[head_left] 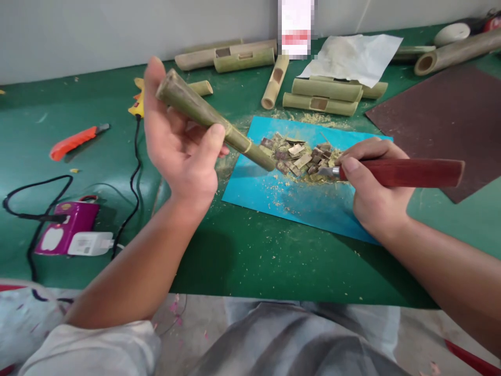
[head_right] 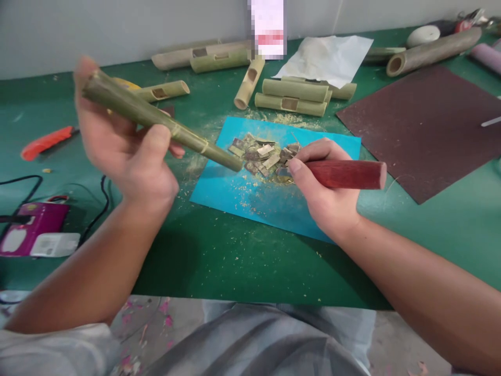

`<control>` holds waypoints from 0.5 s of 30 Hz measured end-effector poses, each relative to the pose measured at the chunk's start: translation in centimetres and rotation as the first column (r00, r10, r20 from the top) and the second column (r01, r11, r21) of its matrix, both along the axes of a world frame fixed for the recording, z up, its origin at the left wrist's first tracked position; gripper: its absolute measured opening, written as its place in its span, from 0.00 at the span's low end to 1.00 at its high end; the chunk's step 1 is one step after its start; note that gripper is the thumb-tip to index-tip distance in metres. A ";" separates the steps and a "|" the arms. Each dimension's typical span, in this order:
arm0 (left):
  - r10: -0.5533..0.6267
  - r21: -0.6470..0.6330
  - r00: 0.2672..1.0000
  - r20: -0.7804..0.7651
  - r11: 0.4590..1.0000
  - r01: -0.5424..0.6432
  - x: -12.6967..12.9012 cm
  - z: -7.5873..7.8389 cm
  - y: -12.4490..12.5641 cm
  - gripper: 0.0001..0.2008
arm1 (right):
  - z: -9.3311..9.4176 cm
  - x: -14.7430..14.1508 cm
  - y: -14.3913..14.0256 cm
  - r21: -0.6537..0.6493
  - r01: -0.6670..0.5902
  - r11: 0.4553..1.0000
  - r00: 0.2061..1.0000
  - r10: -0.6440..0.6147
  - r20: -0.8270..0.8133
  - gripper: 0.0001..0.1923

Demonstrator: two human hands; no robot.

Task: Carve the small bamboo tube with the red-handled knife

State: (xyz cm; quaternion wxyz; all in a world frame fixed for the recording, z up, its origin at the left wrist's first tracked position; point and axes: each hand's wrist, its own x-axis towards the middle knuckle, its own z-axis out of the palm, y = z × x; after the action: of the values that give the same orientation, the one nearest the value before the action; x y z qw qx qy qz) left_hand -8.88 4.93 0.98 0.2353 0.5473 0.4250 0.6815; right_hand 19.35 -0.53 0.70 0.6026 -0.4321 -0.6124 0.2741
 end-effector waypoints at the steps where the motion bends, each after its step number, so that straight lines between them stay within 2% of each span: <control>1: -0.024 0.024 1.000 0.013 0.999 0.024 0.3 0.2 -0.2 0.43 | 0.0 0.0 0.0 0.008 0.007 1.000 1.000 -0.007 0.008 0.11; 2: -0.034 0.017 0.999 0.043 0.999 0.034 0.6 0.4 -0.5 0.37 | 0.0 0.0 0.0 0.024 0.015 1.000 1.000 -0.016 0.011 0.12; 3: -0.071 -0.043 0.996 0.061 0.996 0.074 0.9 0.6 -0.7 0.34 | 0.1 -0.1 0.0 0.044 0.025 0.999 1.000 -0.026 0.011 0.12; 5: -0.099 -0.123 0.985 0.139 0.986 0.117 1.5 0.7 -1.3 0.33 | 0.1 -0.2 0.0 0.088 0.061 0.994 0.998 -0.061 0.007 0.11; 7: -0.139 -0.285 0.984 0.108 0.944 0.165 2.0 0.8 -2.0 0.33 | 0.2 -0.2 0.0 0.117 0.100 0.988 0.995 -0.102 0.013 0.10; 9: -0.254 -0.390 0.966 0.038 0.887 0.249 2.5 0.9 -2.8 0.28 | 0.2 -0.1 -0.1 0.137 0.114 0.984 0.993 -0.118 0.023 0.08; 12: -0.336 -0.447 0.941 0.035 0.837 0.316 3.2 1.0 -3.7 0.19 | 0.4 0.1 -0.3 0.167 0.086 0.982 0.996 -0.089 0.010 0.05; 15: -0.402 -0.492 0.911 0.095 0.776 0.394 3.7 1.1 -3.9 0.16 | 0.7 0.2 -0.5 0.173 0.074 0.982 0.997 -0.076 0.003 0.05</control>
State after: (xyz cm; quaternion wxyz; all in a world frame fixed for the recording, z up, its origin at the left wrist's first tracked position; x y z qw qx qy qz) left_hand -5.19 1.05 2.11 0.5046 0.5495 0.4636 0.4780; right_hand 19.51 -0.99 1.44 0.6448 -0.4022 -0.6201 0.1950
